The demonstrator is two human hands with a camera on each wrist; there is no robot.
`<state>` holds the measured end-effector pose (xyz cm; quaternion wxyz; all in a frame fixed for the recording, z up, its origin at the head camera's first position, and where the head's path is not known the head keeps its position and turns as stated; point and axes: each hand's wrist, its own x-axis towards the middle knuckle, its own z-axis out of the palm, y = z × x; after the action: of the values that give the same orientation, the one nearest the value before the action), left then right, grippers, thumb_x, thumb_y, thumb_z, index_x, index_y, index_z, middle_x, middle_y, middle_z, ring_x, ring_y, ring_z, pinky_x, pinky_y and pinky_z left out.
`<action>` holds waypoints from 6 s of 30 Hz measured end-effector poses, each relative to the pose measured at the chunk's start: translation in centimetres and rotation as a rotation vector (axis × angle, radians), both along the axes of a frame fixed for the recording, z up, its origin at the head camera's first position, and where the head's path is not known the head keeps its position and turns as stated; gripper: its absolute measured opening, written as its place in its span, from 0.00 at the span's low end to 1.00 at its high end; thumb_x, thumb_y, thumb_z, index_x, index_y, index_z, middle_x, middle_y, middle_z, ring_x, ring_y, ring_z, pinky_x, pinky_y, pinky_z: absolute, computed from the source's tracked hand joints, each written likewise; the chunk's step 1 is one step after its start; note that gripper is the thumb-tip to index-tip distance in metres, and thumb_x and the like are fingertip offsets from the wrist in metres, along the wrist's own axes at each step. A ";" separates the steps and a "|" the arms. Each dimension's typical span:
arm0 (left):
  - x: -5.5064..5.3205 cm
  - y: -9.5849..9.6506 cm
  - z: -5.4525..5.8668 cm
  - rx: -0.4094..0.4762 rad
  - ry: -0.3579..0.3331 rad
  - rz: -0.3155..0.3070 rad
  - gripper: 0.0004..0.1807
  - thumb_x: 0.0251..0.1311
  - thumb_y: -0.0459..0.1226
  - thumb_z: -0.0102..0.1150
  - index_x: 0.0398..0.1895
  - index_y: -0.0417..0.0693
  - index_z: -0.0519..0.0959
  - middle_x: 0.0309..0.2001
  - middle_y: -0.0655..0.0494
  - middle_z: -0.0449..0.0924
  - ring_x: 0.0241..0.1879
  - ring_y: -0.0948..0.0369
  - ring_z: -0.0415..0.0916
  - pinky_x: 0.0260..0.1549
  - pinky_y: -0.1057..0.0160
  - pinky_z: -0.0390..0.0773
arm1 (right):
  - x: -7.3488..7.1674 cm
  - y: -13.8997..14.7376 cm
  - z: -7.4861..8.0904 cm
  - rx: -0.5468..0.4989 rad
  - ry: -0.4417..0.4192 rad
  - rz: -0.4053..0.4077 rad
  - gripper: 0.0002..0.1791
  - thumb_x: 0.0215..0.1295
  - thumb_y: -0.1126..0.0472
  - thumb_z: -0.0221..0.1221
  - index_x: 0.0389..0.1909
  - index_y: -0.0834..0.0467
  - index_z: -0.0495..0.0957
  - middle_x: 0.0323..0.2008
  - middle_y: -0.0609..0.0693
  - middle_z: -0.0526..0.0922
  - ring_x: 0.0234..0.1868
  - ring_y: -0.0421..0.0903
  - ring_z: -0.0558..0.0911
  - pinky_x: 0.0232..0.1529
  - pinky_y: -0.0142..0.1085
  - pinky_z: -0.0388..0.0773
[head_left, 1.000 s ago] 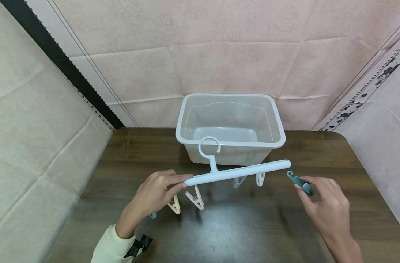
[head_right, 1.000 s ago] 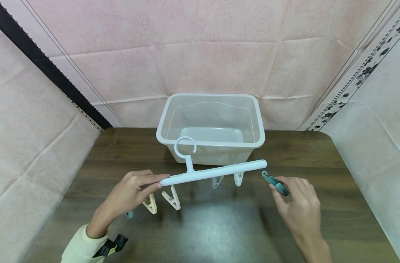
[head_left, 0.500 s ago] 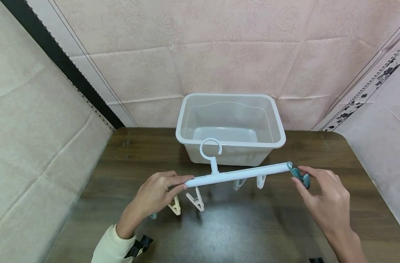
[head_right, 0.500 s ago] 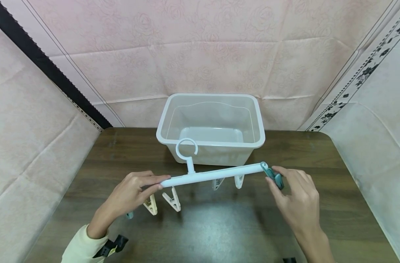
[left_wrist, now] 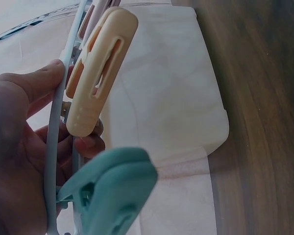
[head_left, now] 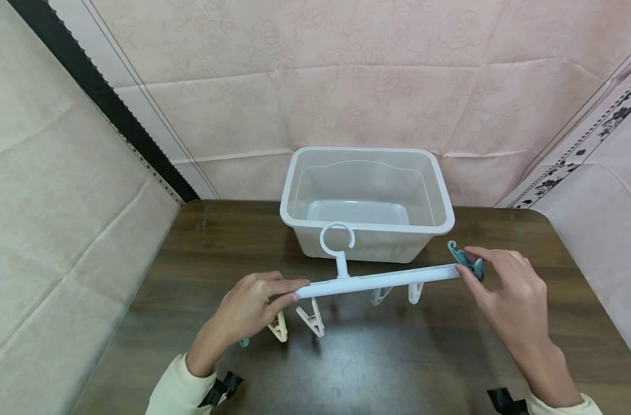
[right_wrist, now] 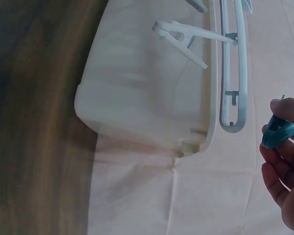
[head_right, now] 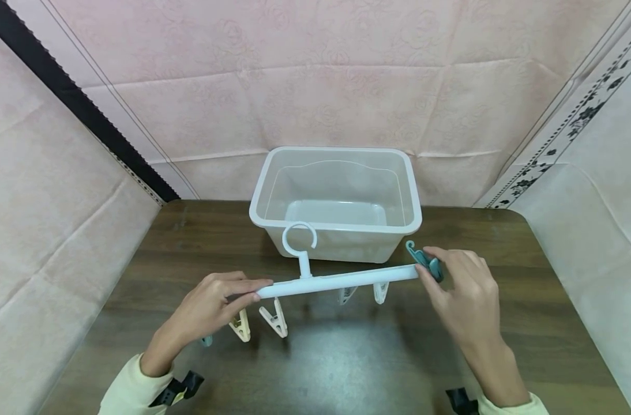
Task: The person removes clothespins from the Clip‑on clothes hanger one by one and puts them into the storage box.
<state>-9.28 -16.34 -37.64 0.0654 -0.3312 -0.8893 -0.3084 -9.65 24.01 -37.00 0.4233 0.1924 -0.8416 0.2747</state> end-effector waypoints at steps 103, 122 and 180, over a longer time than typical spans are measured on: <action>0.0 -0.4 -0.2 -0.023 -0.065 0.008 0.15 0.65 0.37 0.65 0.55 0.53 0.85 0.28 0.65 0.77 0.18 0.74 0.61 0.15 0.70 0.66 | -12.4 -2.3 -0.3 -0.168 -0.415 0.100 0.14 0.58 0.67 0.70 0.46 0.65 0.83 0.33 0.57 0.85 0.43 0.52 0.77 0.44 0.35 0.64; -0.1 -0.3 -0.3 -0.015 -0.062 -0.001 0.16 0.65 0.36 0.66 0.56 0.52 0.85 0.29 0.63 0.79 0.18 0.74 0.62 0.15 0.70 0.67 | -7.9 -2.4 2.2 -0.096 -0.365 0.121 0.17 0.61 0.64 0.69 0.52 0.60 0.82 0.41 0.55 0.86 0.47 0.54 0.78 0.52 0.35 0.68; 0.0 0.1 0.1 -0.018 -0.015 0.012 0.17 0.63 0.36 0.68 0.56 0.53 0.85 0.32 0.62 0.82 0.19 0.73 0.62 0.16 0.69 0.67 | 1.3 -3.8 -2.7 -0.247 -0.119 0.174 0.17 0.56 0.61 0.71 0.43 0.67 0.84 0.40 0.58 0.86 0.47 0.48 0.77 0.54 0.27 0.67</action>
<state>-9.25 -16.28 -37.53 0.0578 -0.3240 -0.8946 -0.3025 -8.37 20.16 -39.71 0.3679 0.1943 -0.8051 0.4227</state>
